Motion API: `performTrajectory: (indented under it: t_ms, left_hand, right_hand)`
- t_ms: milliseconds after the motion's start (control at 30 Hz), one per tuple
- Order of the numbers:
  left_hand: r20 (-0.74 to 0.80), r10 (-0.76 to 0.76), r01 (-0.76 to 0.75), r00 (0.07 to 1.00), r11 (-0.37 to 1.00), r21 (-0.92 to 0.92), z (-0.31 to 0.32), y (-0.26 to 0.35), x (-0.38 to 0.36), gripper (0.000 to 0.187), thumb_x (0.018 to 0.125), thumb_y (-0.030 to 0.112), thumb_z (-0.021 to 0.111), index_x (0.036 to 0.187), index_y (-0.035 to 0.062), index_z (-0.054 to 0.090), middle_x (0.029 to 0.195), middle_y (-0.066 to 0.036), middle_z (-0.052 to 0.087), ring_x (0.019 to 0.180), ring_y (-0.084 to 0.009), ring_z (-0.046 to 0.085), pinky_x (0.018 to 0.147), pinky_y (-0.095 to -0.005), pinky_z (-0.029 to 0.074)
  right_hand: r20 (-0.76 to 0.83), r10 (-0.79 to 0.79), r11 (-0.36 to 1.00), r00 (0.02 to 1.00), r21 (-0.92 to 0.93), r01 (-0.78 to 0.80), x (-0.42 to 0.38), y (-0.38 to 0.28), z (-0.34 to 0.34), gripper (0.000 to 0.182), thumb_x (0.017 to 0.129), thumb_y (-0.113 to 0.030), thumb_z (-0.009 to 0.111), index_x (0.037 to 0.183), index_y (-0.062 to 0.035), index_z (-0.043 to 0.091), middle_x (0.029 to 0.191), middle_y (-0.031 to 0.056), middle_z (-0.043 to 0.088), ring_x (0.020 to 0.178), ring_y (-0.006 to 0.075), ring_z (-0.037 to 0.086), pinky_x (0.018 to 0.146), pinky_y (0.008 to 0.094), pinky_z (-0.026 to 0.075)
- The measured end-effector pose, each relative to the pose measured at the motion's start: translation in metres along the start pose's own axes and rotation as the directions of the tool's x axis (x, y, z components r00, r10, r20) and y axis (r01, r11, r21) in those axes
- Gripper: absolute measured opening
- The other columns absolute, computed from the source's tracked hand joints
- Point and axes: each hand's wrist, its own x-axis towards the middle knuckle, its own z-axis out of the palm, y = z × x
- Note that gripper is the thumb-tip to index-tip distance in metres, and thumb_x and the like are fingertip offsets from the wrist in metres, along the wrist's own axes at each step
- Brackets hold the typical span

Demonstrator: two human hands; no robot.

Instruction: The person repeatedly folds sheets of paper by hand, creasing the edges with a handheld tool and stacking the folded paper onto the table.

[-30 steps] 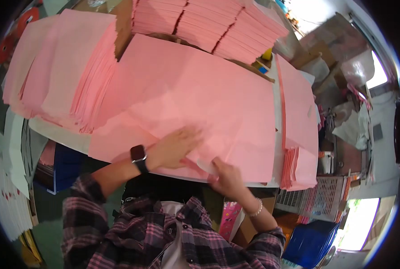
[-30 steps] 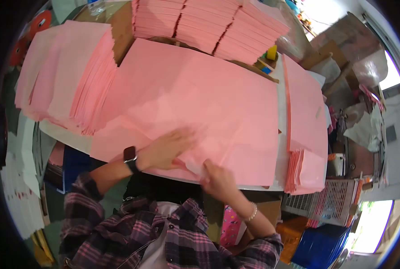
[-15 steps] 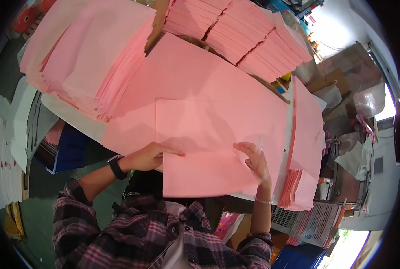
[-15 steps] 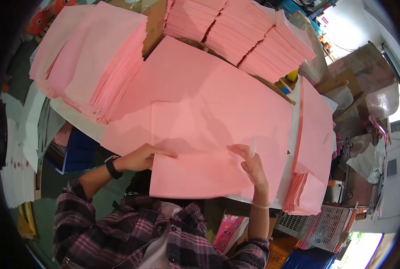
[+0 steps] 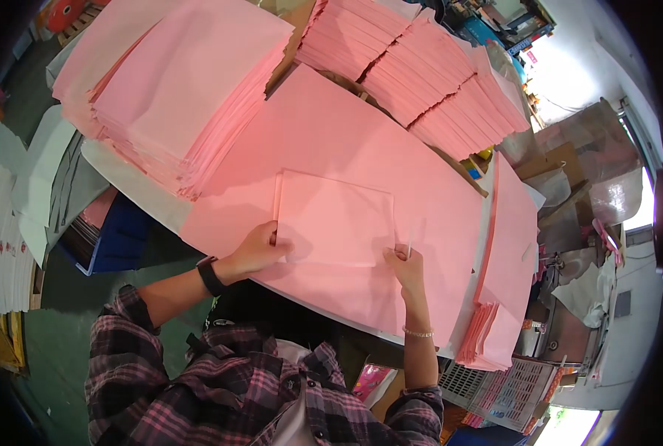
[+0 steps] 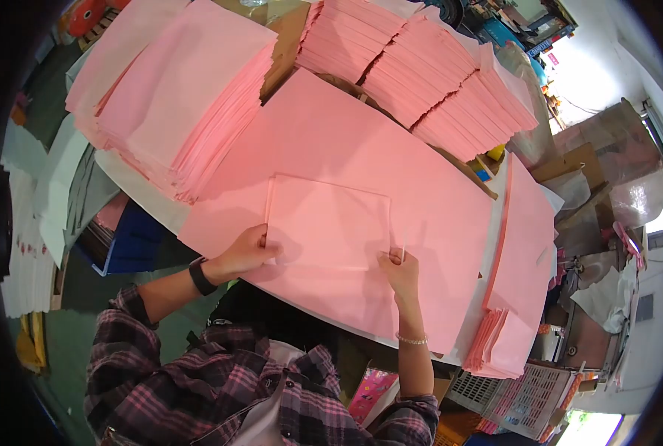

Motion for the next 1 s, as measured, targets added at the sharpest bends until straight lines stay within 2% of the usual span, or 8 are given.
performTrajectory:
  t_ms: [67,167,200,433,600,700,833,1000]
  left_hand:
    - [-0.029,0.051,-0.051,0.998,0.998,0.024,-0.002,0.0,-0.003,0.027,0.086,0.01,0.068,0.106,-0.0025,0.054,0.079,-0.004,0.06,0.072,-0.0113,0.061,0.063,-0.027,0.05]
    - [0.043,0.087,-0.089,0.995,0.995,0.052,-0.008,0.011,-0.015,0.049,0.078,-0.004,0.07,0.119,-0.0033,0.043,0.103,-0.013,0.063,0.094,-0.0194,0.066,0.078,-0.0304,0.055]
    - [0.042,0.087,-0.089,0.995,0.995,0.051,-0.009,0.013,-0.017,0.049,0.078,-0.004,0.07,0.119,-0.0033,0.043,0.103,-0.013,0.063,0.094,-0.0194,0.066,0.078,-0.0304,0.055]
    - [0.077,0.065,-0.084,0.995,0.955,0.285,-0.011,0.018,-0.019,0.064,0.071,-0.003,0.076,0.122,-0.0033,0.037,0.091,-0.015,0.065,0.082,-0.0198,0.069,0.069,-0.0304,0.056]
    - [0.053,0.023,-0.037,0.998,0.957,0.289,-0.015,0.03,-0.022,0.069,0.07,0.0,0.079,0.123,-0.003,0.035,0.083,-0.014,0.064,0.073,-0.0197,0.069,0.063,-0.0294,0.055]
    - [0.057,0.073,-0.087,0.996,0.942,0.325,-0.02,0.034,-0.023,0.07,0.066,0.001,0.079,0.121,-0.0077,0.036,0.076,-0.015,0.065,0.069,-0.0227,0.069,0.06,-0.0301,0.054]
    - [0.046,0.113,-0.122,0.993,0.916,0.381,-0.019,0.036,-0.023,0.074,0.065,0.001,0.079,0.124,-0.0079,0.035,0.072,-0.013,0.064,0.064,-0.0221,0.068,0.058,-0.0291,0.054]
    - [0.026,0.12,-0.121,0.992,0.914,0.388,-0.017,0.041,-0.025,0.078,0.065,0.001,0.079,0.126,-0.0069,0.032,0.075,-0.014,0.064,0.067,-0.0252,0.067,0.06,-0.0312,0.054]
  right_hand:
    - [-0.022,0.009,1.0,1.0,0.012,-0.009,0.001,0.001,0.001,0.021,0.084,-0.014,0.074,0.095,0.0022,0.066,0.075,-0.001,0.062,0.069,0.0066,0.054,0.062,0.0222,0.042]
    - [-0.027,0.021,1.0,0.999,0.016,-0.02,0.003,0.005,0.001,0.022,0.084,-0.015,0.075,0.095,0.0018,0.066,0.073,-0.0014,0.061,0.067,0.0065,0.053,0.06,0.0221,0.041]
    - [-0.024,0.025,1.0,0.999,0.016,-0.025,0.005,0.006,0.001,0.022,0.084,-0.016,0.075,0.094,0.0015,0.067,0.073,-0.0017,0.061,0.066,0.0063,0.053,0.059,0.0219,0.04]
    - [-0.022,0.054,0.997,0.998,-0.057,-0.055,0.007,0.002,-0.002,0.023,0.082,-0.02,0.077,0.089,0.0003,0.068,0.07,-0.0028,0.059,0.059,0.0053,0.048,0.051,0.0218,0.035]
    - [-0.034,0.046,0.997,0.998,-0.058,-0.048,0.012,0.007,0.0,0.026,0.081,-0.023,0.078,0.088,-0.0001,0.069,0.068,-0.0035,0.058,0.054,0.0045,0.044,0.046,0.022,0.031]
    - [-0.036,0.038,0.996,0.999,-0.078,-0.041,0.013,0.002,0.0,0.027,0.08,-0.024,0.079,0.088,0.0,0.069,0.067,-0.0036,0.057,0.053,0.0042,0.043,0.044,0.0218,0.029]
    - [-0.029,0.043,0.991,0.999,-0.123,-0.046,0.014,-0.002,0.0,0.029,0.079,-0.025,0.08,0.089,0.0004,0.069,0.066,-0.0036,0.057,0.051,0.0038,0.042,0.042,0.0212,0.028]
    - [-0.025,0.041,0.991,0.999,-0.127,-0.044,0.016,-0.002,0.0,0.03,0.078,-0.025,0.081,0.088,0.0008,0.07,0.066,-0.0034,0.057,0.051,0.0035,0.042,0.042,0.0211,0.027]
